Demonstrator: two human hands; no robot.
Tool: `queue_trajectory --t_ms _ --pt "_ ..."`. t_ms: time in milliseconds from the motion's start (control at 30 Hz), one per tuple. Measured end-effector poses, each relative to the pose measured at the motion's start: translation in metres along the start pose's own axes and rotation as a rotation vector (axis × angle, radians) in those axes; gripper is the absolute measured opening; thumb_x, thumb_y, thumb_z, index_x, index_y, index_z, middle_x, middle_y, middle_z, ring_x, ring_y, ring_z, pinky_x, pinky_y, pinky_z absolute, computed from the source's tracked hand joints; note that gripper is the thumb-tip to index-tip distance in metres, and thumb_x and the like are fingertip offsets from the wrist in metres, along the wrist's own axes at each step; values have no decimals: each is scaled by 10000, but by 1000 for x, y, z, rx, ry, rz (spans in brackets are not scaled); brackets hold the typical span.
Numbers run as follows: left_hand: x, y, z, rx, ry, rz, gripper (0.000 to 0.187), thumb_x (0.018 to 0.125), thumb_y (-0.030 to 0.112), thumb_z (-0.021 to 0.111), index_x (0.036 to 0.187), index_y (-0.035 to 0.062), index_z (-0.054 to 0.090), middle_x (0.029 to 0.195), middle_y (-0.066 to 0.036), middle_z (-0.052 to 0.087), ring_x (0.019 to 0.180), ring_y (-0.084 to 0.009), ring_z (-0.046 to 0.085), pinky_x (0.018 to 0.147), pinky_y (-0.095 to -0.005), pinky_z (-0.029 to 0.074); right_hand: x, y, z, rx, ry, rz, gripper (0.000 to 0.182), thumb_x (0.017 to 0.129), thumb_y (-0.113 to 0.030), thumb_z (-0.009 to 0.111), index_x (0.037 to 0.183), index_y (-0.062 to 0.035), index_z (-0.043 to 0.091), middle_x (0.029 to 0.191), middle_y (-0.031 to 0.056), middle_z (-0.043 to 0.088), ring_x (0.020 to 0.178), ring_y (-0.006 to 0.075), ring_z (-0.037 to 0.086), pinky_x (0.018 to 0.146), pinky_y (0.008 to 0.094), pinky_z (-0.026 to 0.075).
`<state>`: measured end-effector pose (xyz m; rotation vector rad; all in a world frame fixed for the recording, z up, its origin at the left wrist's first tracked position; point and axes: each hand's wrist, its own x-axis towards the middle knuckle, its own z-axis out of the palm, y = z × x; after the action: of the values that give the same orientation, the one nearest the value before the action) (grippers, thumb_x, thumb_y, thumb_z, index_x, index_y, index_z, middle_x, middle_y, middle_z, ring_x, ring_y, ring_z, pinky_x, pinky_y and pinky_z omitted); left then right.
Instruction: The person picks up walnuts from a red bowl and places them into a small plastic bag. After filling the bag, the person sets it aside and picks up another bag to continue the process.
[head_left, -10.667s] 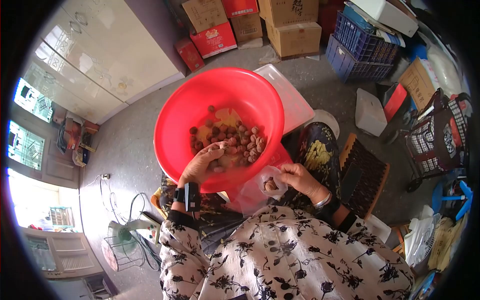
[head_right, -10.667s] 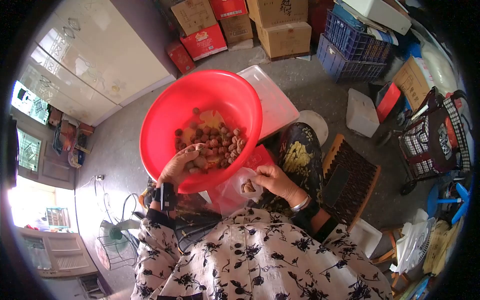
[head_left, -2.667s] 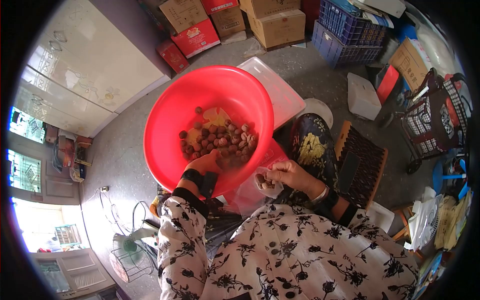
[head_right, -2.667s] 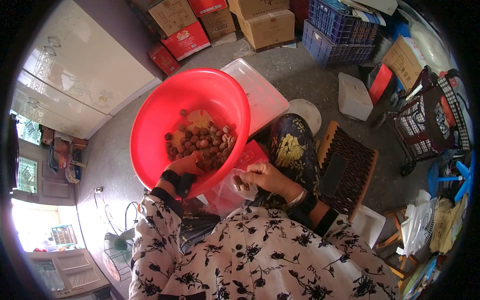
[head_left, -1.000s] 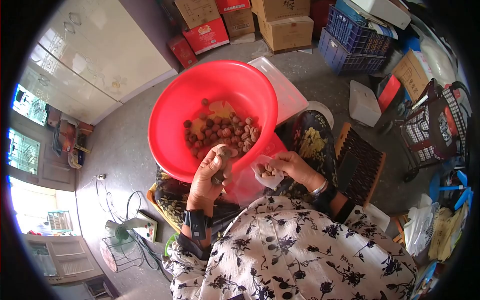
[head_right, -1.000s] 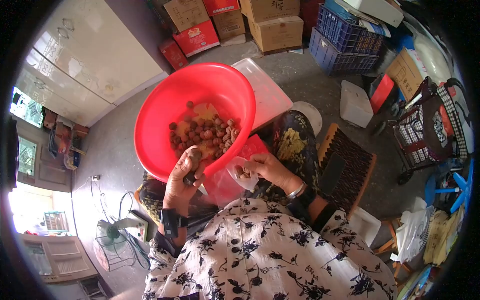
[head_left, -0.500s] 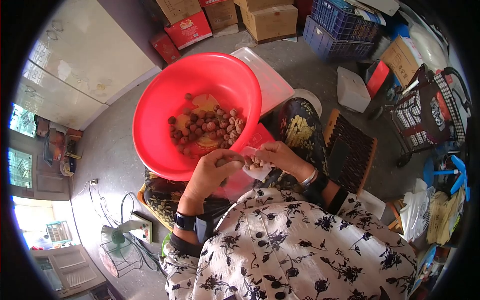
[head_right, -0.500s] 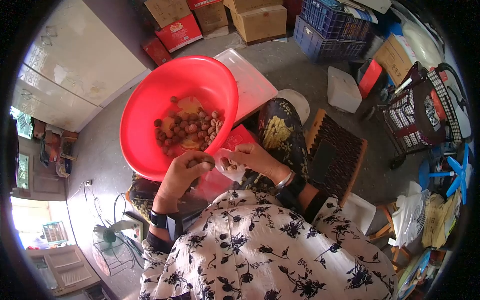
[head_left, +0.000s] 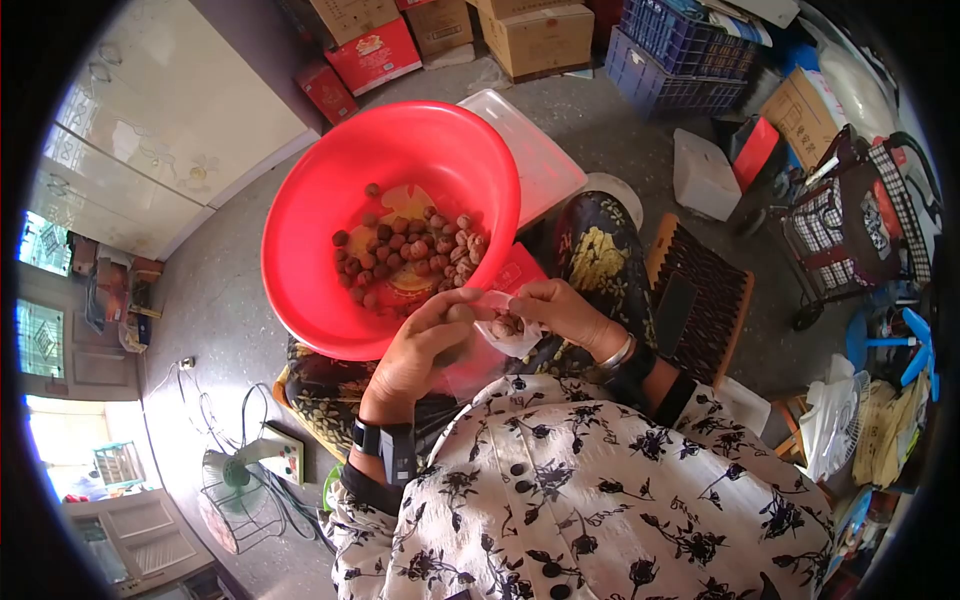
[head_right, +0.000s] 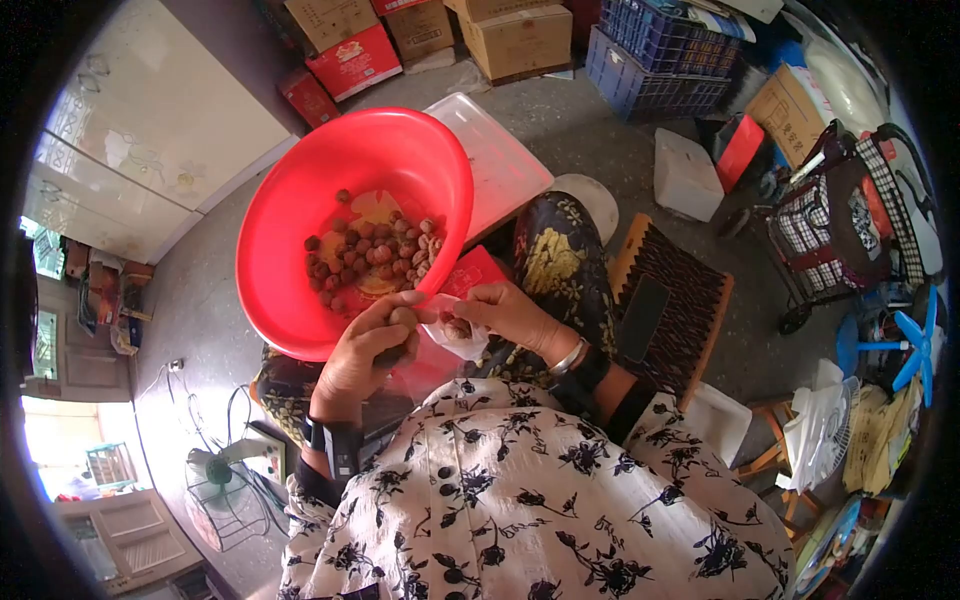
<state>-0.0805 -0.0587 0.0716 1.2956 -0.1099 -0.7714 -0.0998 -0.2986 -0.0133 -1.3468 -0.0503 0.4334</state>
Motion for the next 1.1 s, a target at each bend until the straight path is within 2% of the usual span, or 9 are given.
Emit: queue_trajectory --t_ms 33,167,233,533,667,833,933,1033,1100 --pt "-2 -2 -1 -183 -6 13 447 970 211 623 1342 -11 516 1027 -57 630 706 -86 537 580 -202 403 0 0 -1 -7 0 -5 321 974 -320 691 750 -96 649 682 -77 556 615 11 479 563 193 366" --pt "-10 -7 -3 -260 55 47 525 944 288 677 1351 2 507 1097 -112 661 703 -116 561 546 -215 395 -3 -11 5 5 0 -17 333 970 -314 694 729 -93 631 665 -73 545 598 14 471 554 196 358" --pt "-8 -15 -14 -317 -43 71 587 922 364 716 1340 2 521 1142 -152 663 705 -131 575 524 -220 400 -1 -6 4 8 3 -23 335 970 -313 694 725 -95 627 664 -72 542 597 14 468 553 198 358" --pt "-9 -24 -24 -460 -111 31 693 944 393 695 1447 -22 463 1062 -131 653 648 -126 551 499 -226 402 -2 -7 2 -6 9 -8 350 971 -316 689 712 -91 619 663 -72 532 602 21 464 557 209 362" --pt "-9 -22 -20 -472 -116 35 603 957 396 680 1360 -23 521 1045 -125 652 624 -121 535 502 -227 401 0 -2 0 -22 13 -9 354 973 -322 683 719 -82 626 667 -70 538 609 23 472 565 214 372" --pt "-11 -11 -5 -249 18 26 351 988 362 653 1066 27 586 929 -93 667 593 -86 538 499 -214 396 -4 -9 2 -63 11 -5 344 977 -324 677 741 -75 646 677 -70 552 621 20 477 575 216 381" --pt "-5 1 1 97 86 -101 283 991 294 657 1097 35 613 905 -37 658 606 -80 555 521 -207 407 -3 -7 2 -50 5 -11 327 982 -311 668 757 -74 657 682 -69 560 628 19 482 577 215 381" --pt "4 6 9 354 94 -112 243 1001 263 633 1073 33 608 871 -46 668 603 -60 541 507 -201 406 0 2 -2 -42 -9 -17 320 982 -320 673 779 -73 679 689 -62 582 638 18 497 582 213 394" --pt "10 6 11 403 80 -120 246 1007 259 628 1104 34 612 872 -37 668 604 -60 541 506 -203 407 1 5 -4 -41 -15 -19 322 978 -334 684 791 -71 695 693 -54 601 644 18 510 586 211 405"
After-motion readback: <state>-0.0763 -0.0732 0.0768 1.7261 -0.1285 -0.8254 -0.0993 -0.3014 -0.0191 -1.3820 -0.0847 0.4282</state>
